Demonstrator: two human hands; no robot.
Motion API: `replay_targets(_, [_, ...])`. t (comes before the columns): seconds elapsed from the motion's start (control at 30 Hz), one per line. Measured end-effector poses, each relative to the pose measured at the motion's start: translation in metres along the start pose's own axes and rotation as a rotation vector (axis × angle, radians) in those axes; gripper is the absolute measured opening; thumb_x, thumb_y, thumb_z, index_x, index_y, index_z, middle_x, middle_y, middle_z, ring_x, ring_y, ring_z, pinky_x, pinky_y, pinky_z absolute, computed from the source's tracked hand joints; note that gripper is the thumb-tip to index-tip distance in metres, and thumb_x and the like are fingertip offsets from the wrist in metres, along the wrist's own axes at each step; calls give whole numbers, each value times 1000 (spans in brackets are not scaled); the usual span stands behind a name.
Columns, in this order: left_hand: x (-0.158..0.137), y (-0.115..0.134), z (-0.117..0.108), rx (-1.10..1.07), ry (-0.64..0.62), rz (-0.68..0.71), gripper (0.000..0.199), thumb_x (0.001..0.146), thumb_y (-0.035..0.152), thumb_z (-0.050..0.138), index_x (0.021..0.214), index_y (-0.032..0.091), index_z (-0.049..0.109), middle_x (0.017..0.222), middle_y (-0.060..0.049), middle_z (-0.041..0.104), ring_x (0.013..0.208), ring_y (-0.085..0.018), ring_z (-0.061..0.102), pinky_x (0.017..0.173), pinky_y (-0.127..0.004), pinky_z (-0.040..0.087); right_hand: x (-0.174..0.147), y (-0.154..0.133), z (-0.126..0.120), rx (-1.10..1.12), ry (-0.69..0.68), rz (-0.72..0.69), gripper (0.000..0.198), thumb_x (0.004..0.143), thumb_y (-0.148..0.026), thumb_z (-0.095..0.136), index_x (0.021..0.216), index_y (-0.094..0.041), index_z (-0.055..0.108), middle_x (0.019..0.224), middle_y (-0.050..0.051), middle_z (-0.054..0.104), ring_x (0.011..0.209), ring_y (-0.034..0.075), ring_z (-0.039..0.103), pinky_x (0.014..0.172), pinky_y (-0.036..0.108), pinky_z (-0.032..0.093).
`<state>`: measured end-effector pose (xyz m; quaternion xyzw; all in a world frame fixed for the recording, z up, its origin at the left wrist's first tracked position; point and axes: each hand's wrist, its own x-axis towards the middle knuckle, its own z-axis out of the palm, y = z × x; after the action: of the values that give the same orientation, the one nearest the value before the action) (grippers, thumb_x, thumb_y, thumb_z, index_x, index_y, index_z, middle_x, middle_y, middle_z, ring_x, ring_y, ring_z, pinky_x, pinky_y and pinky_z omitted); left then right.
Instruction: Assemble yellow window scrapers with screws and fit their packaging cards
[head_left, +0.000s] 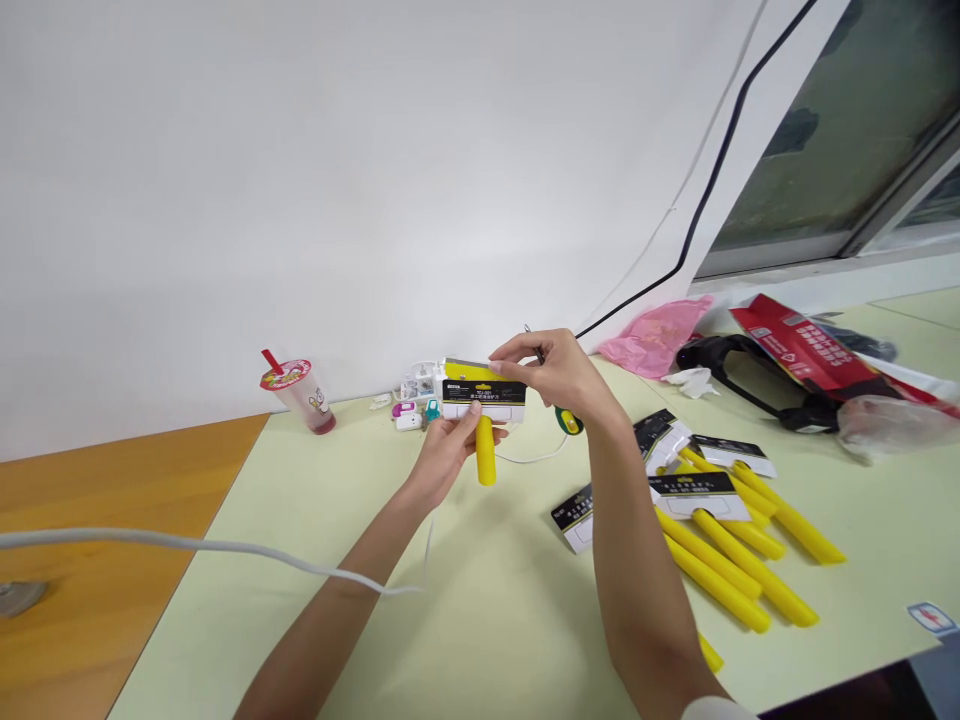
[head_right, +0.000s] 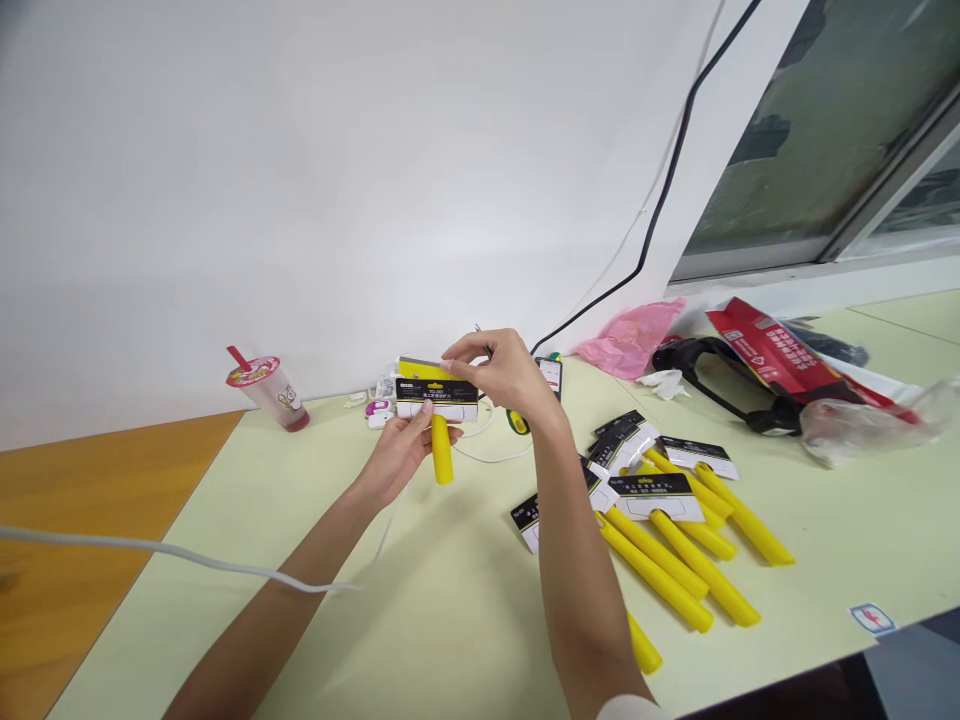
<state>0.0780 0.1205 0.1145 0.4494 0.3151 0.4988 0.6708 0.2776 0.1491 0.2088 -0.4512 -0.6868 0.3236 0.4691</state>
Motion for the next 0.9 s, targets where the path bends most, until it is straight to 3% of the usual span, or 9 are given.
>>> replay_targets(0.57, [-2, 6, -2, 51, -24, 38, 54, 83, 54, 97, 116, 14, 84, 119, -17, 85, 93, -28, 84, 96, -44, 64, 2, 2, -1, 29, -5, 18, 44, 81, -55, 92, 96, -14, 89, 90, 11, 83, 52, 10, 51, 40, 24, 33])
replay_targets(0.9, [-1, 10, -4, 77, 7, 86, 50, 82, 55, 98, 108, 14, 84, 111, -14, 85, 89, -27, 83, 92, -44, 64, -2, -2, -4, 7, -57, 58, 44, 80, -58, 93, 94, -16, 89, 93, 10, 84, 44, 6, 43, 35, 25, 28])
